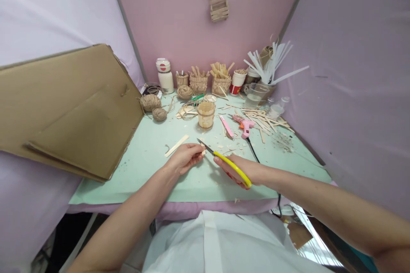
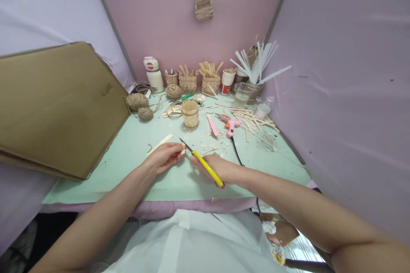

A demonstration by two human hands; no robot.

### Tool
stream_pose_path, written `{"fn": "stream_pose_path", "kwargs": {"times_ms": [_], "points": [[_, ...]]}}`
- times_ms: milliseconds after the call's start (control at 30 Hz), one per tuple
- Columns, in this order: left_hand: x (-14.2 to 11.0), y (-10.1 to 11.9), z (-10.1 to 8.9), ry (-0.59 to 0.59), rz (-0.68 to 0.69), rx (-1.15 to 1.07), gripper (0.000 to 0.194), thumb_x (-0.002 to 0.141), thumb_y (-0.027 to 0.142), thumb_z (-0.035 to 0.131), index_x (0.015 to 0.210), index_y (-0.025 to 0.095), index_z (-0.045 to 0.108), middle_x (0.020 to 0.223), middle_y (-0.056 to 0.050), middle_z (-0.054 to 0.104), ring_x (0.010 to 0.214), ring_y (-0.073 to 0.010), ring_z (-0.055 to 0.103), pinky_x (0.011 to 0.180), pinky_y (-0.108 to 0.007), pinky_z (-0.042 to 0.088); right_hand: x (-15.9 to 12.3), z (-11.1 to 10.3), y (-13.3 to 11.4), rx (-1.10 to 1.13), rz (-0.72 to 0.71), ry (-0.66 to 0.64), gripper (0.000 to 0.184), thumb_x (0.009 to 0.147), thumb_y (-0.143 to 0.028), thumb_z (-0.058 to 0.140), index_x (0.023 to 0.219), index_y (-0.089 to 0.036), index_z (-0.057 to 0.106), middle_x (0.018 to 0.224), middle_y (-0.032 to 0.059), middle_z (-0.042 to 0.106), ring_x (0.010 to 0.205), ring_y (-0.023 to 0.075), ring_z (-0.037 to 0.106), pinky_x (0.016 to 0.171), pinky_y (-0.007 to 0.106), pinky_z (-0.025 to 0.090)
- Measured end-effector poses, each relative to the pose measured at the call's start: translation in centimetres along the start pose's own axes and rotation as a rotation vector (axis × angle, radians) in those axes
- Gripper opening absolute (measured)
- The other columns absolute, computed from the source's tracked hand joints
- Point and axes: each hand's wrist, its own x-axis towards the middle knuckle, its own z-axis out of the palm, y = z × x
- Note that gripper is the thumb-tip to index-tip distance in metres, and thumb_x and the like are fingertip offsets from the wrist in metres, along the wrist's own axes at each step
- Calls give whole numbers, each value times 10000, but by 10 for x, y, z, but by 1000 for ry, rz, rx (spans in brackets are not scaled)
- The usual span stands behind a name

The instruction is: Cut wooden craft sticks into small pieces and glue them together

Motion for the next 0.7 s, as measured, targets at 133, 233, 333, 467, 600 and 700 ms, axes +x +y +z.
{"fn": "stream_pose_path", "kwargs": {"times_ms": [133, 233, 333, 467, 600, 700], "points": [[-6, 0, 0, -8, 32, 39, 182, 628, 231, 727, 661, 96, 609, 596, 6, 551, 492, -21, 481, 521, -127, 420, -5, -2, 1, 36, 13, -64, 563, 747, -750, 389, 598, -209, 345, 393, -66, 328, 300, 69, 314, 272, 195, 271], [-16, -2, -3, -8, 101, 103, 208, 626, 279, 728, 680, 116, 610, 603, 11, 550, 505, -37, 474, 518, -154, 398, -16, -8, 6, 59, -1, -31, 528, 743, -727, 435, 674, -208, 367, 458, -70, 369, 335, 74, 359, 298, 191, 286], [-24, -4, -5, -19, 179, 225, 202, 663, 320, 689, 713, 137, 619, 612, 12, 555, 528, -62, 472, 534, -185, 383, -28, -17, 14, 69, 16, 100, 511, 766, -720, 398, 726, -211, 372, 486, -78, 363, 346, 74, 365, 312, 189, 277], [-25, -10, -1, -41, 352, 605, 179, 727, 326, 605, 774, 166, 673, 680, -22, 624, 618, -125, 529, 611, -238, 403, -36, -26, 30, 9, -8, 270, 471, 777, -667, 449, 706, -208, 375, 483, -80, 352, 381, 76, 365, 360, 195, 274], [-17, -13, 9, -162, 555, 997, 210, 795, 268, 513, 822, 205, 711, 845, -58, 669, 794, -183, 579, 743, -276, 412, -31, -24, 45, -4, -35, 369, 436, 791, -631, 458, 720, -204, 409, 488, -75, 368, 413, 85, 364, 398, 208, 266], [-2, -4, 11, -90, 688, 1204, 242, 819, 236, 479, 900, 205, 704, 915, -73, 640, 860, -192, 570, 796, -288, 403, -26, -19, 51, 14, -60, 401, 432, 796, -631, 450, 726, -206, 408, 494, -75, 374, 423, 89, 369, 410, 211, 267]]}}
